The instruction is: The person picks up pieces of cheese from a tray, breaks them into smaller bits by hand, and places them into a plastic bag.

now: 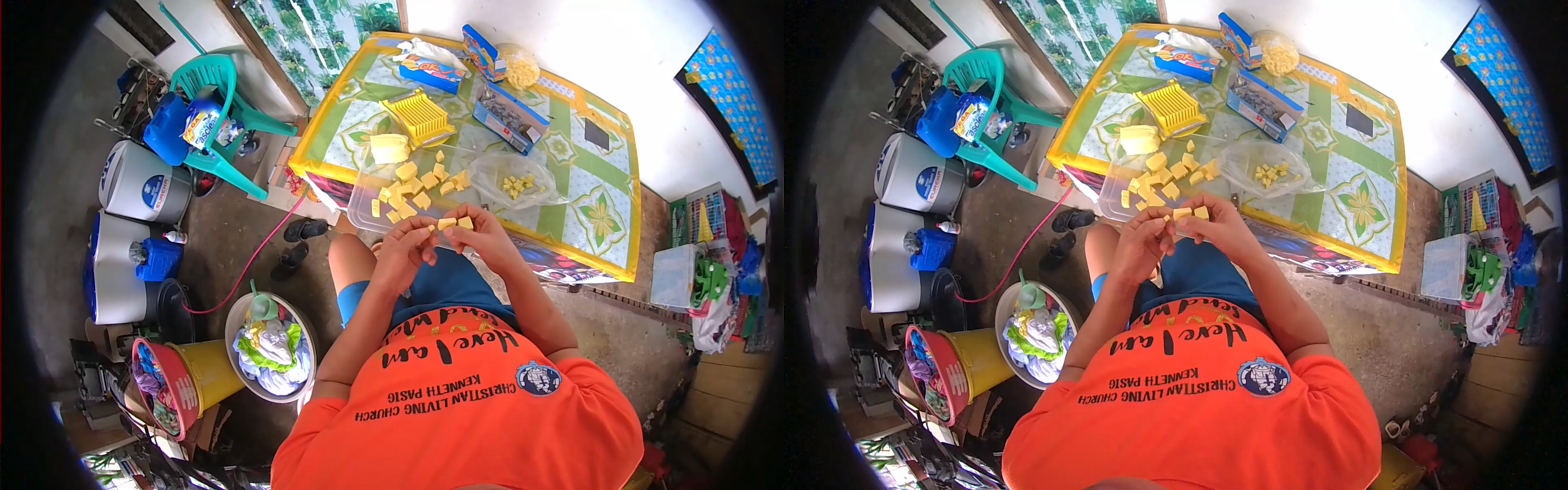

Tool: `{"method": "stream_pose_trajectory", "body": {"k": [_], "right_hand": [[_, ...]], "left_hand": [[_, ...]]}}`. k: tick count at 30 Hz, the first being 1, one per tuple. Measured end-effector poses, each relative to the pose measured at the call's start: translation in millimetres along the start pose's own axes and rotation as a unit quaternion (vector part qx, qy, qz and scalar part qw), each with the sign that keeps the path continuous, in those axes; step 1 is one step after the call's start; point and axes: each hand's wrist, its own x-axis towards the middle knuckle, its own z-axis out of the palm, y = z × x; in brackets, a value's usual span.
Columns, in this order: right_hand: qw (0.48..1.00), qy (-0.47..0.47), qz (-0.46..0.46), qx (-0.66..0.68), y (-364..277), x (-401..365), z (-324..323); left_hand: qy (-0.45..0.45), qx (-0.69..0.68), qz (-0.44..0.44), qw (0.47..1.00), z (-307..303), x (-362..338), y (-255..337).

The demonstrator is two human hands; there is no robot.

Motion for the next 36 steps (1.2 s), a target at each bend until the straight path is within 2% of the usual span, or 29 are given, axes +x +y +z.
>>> {"method": "stream_pose_trajectory", "body": {"k": [7, 19, 22, 25, 36], "right_hand": [[1.0, -0.007, 0.007, -0.009, -2, -1, 0], [0.999, 0.017, 0.004, -0.029, 4, 2, -4], [0.999, 0.009, 0.011, -0.036, 5, 1, -6], [0.998, 0.008, 0.009, -0.06, 8, 1, -7], [0.999, -0.026, 0.022, -0.019, 8, -2, -4]], "left_hand": [[-0.016, -0.029, -0.019, 0.999, 1, 4, -1], [0.011, -0.032, -0.052, 0.998, 0, 8, -5], [0.017, 0.048, -0.029, 0.998, 3, 6, -8], [0.021, 0.071, -0.021, 0.997, 6, 6, -9], [0.013, 0.069, -0.004, 0.998, 1, 4, -11]]}}
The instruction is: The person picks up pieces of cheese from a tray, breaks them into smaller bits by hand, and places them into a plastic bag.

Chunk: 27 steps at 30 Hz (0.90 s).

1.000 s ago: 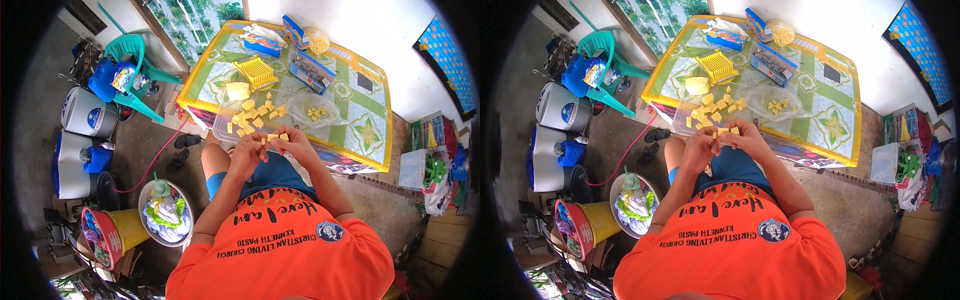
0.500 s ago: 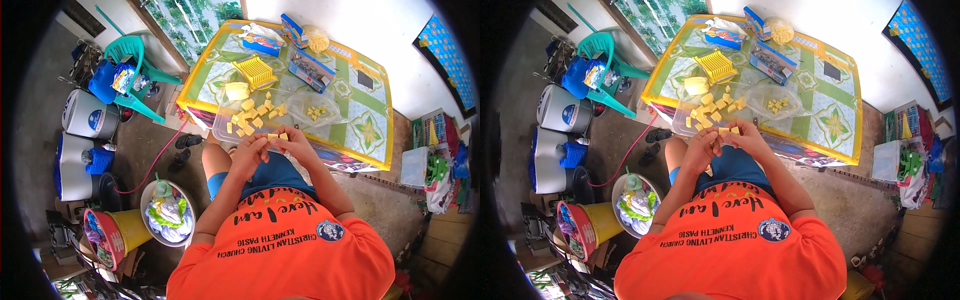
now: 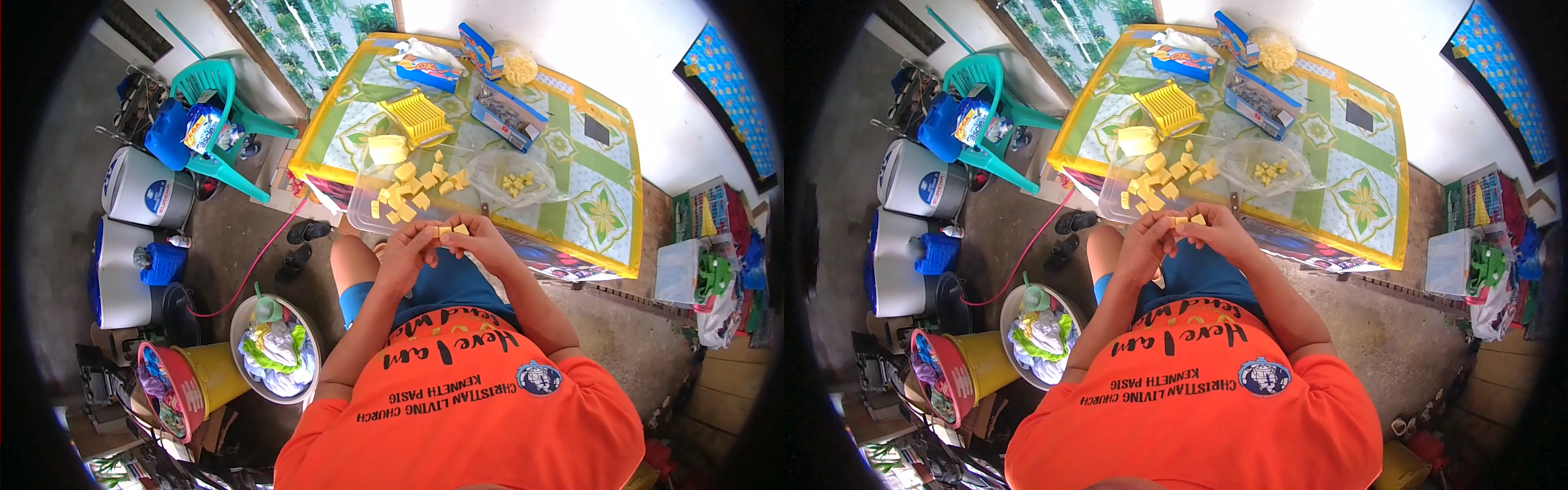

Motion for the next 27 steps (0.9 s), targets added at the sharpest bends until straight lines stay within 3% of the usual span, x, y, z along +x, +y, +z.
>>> {"method": "stream_pose_trajectory", "body": {"k": [10, 16, 27], "right_hand": [[1.0, 0.024, 0.002, 0.008, -5.3, 0.3, 3.7], [1.0, 0.026, 0.003, -0.015, 4.1, 3.4, 0.4], [1.0, 0.0, 0.018, -0.004, 0.0, 1.7, -1.0]], "left_hand": [[0.012, -0.106, -0.012, 0.994, -3.9, 0.3, 1.4], [0.019, -0.016, -0.004, 1.0, -3.1, 2.7, -2.5], [-0.004, 0.002, -0.005, 1.0, -1.5, 1.7, -3.1]]}}
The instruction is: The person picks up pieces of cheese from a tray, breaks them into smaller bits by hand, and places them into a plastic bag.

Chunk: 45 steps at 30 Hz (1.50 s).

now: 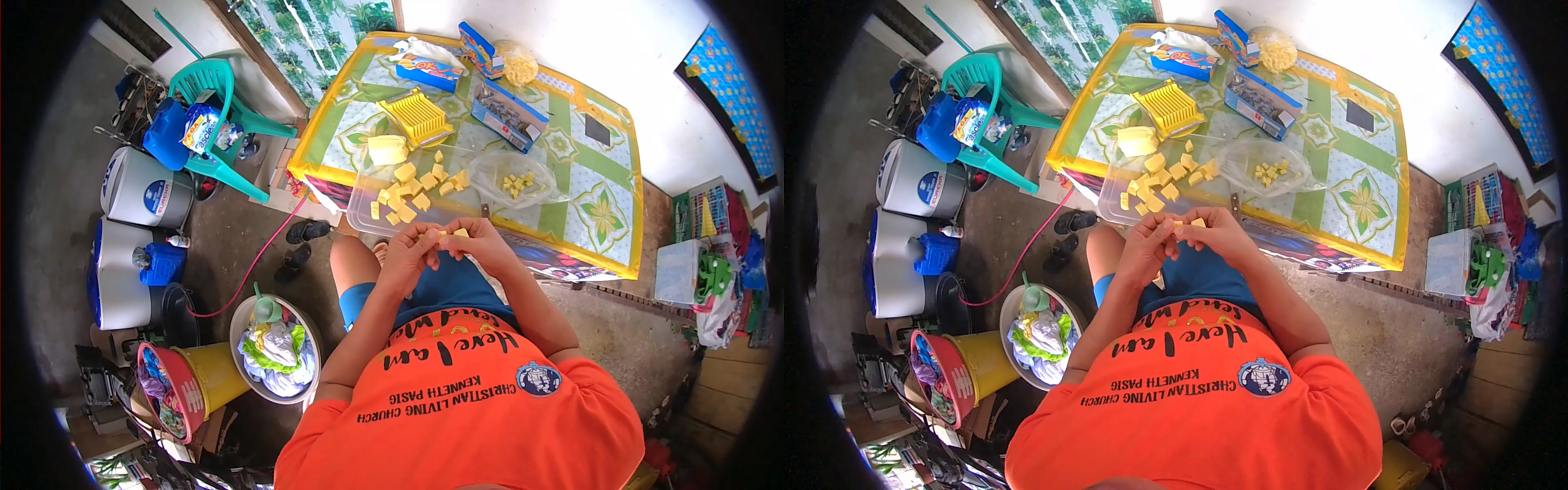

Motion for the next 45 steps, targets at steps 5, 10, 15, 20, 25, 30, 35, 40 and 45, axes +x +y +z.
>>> {"method": "stream_pose_trajectory", "body": {"k": [5, 10, 15, 20, 25, 30, 35, 40, 45], "right_hand": [[0.999, 0.016, 0.02, 0.041, 2, 1, 1], [0.998, 0.033, 0.016, 0.045, -2, 0, 2], [0.998, 0.034, 0.01, 0.043, -2, 0, 2], [0.999, 0.035, -0.005, 0.002, 0, 2, 4], [0.999, 0.035, -0.007, -0.008, -3, 2, 6], [1.0, 0.03, 0.001, -0.004, -3, 1, 6], [1.0, 0.021, 0.007, 0.01, 0, 2, 4], [0.999, 0.033, 0.004, 0.021, 5, 5, 2], [0.993, 0.088, -0.061, -0.058, 19, 13, -7]], "left_hand": [[0.008, -0.021, -0.007, 1.0, -1, 0, 2], [0.029, -0.076, -0.01, 0.997, -4, 2, 4], [0.022, -0.079, -0.003, 0.997, -4, 2, 3], [0.026, -0.095, -0.013, 0.995, -3, 2, 3], [0.025, -0.07, -0.012, 0.997, 0, 1, 4], [0.025, -0.077, -0.011, 0.997, 0, 1, 3], [0.02, -0.073, -0.013, 0.997, -3, 2, 3], [0.022, -0.069, -0.012, 0.997, -2, 2, 3], [0.033, -0.084, -0.016, 0.996, -6, 3, 0]]}}
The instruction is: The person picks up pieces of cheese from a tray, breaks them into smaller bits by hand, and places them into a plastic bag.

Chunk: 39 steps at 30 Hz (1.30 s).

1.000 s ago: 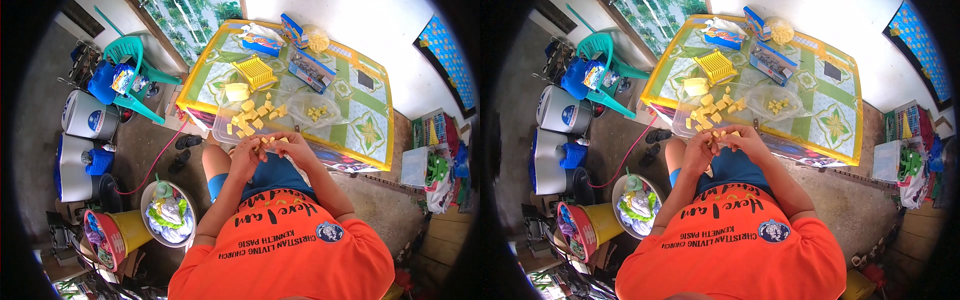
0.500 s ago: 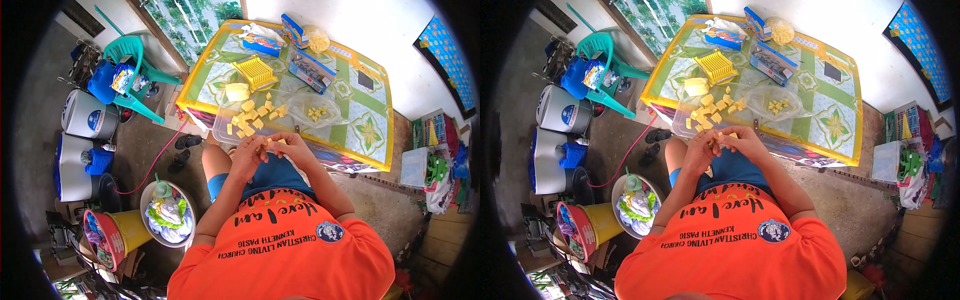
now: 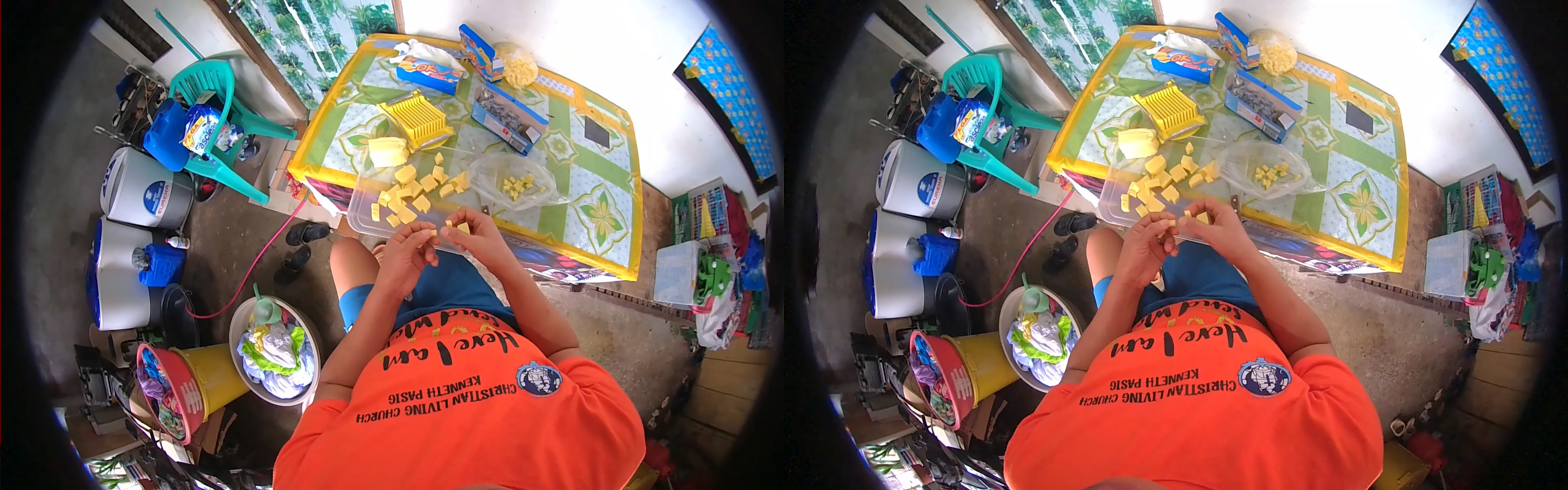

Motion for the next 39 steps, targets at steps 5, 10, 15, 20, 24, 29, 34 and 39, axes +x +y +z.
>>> {"method": "stream_pose_trajectory", "body": {"k": [5, 10, 15, 20, 24, 29, 34, 39], "right_hand": [[1.0, 0.001, 0.011, -0.018, -4, -2, -3], [0.998, -0.05, -0.023, 0.004, -12, -6, 7], [0.998, -0.042, -0.036, -0.038, -9, -6, 7], [0.996, -0.024, -0.057, -0.061, 2, -3, 7], [0.994, -0.016, -0.057, -0.093, 11, -1, 2], [0.994, -0.012, -0.061, -0.088, 9, -2, 3], [0.995, -0.013, -0.055, -0.081, 0, -5, 7], [0.997, -0.015, -0.037, -0.06, 5, -4, 6]], "left_hand": [[0.007, -0.013, -0.008, 1.0, 0, 0, 1], [0.0, -0.005, -0.002, 1.0, 0, 2, -2], [0.001, 0.007, 0.001, 1.0, -3, 2, -3], [-0.003, 0.012, 0.005, 1.0, -2, 1, -4], [-0.009, 0.014, 0.007, 1.0, -2, 2, -5], [-0.009, 0.018, 0.004, 1.0, -2, 1, -7], [-0.008, 0.014, 0.0, 1.0, -2, 1, -7], [-0.005, 0.013, -0.001, 1.0, -1, 1, -6]]}}
